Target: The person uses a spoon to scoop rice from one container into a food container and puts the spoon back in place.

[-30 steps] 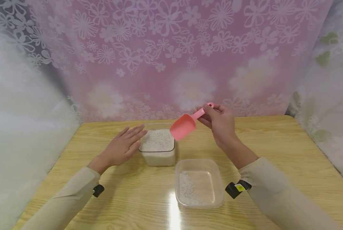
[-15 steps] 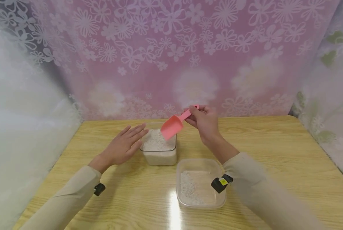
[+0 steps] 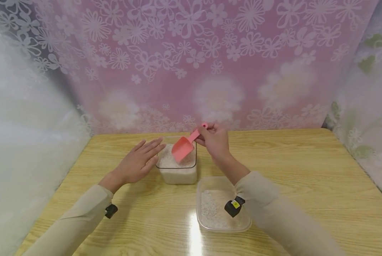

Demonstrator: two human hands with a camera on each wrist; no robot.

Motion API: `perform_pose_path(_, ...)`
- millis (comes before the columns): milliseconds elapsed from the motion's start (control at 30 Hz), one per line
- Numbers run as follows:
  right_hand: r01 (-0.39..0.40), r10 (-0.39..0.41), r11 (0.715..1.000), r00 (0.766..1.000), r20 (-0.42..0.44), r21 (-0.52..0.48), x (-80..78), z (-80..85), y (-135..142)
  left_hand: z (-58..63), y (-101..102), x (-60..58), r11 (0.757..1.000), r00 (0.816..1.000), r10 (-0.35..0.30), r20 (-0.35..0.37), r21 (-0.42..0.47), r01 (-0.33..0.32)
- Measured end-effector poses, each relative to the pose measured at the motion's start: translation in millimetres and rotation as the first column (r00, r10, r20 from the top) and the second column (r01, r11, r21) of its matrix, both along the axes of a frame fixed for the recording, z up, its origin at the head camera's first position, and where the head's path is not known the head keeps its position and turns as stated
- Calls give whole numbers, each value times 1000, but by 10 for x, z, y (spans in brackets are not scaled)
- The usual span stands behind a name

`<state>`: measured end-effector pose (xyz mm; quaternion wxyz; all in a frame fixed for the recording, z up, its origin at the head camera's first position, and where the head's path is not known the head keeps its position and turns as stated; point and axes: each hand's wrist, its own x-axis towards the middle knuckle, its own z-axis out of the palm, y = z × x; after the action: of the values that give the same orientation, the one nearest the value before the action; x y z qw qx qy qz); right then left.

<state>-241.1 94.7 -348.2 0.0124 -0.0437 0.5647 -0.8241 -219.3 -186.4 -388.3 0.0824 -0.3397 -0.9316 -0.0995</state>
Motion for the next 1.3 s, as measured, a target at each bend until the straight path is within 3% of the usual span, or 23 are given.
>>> perform_pose_path(300,-6,3,996,999,36,87,47,-74,-121,-12,-8,-4,1000,1000,5,-3,-2,-5)
perform_pose_path(1000,-21,17,998,997,73,51,162,-126,-280,15,-4,13,1000,1000,14,13,-12,-13)
perform_pose_path(1300,-12,8,999,991,131,34,182,-119,-263,5,1,12,1000,1000,11,5,-9,-11)
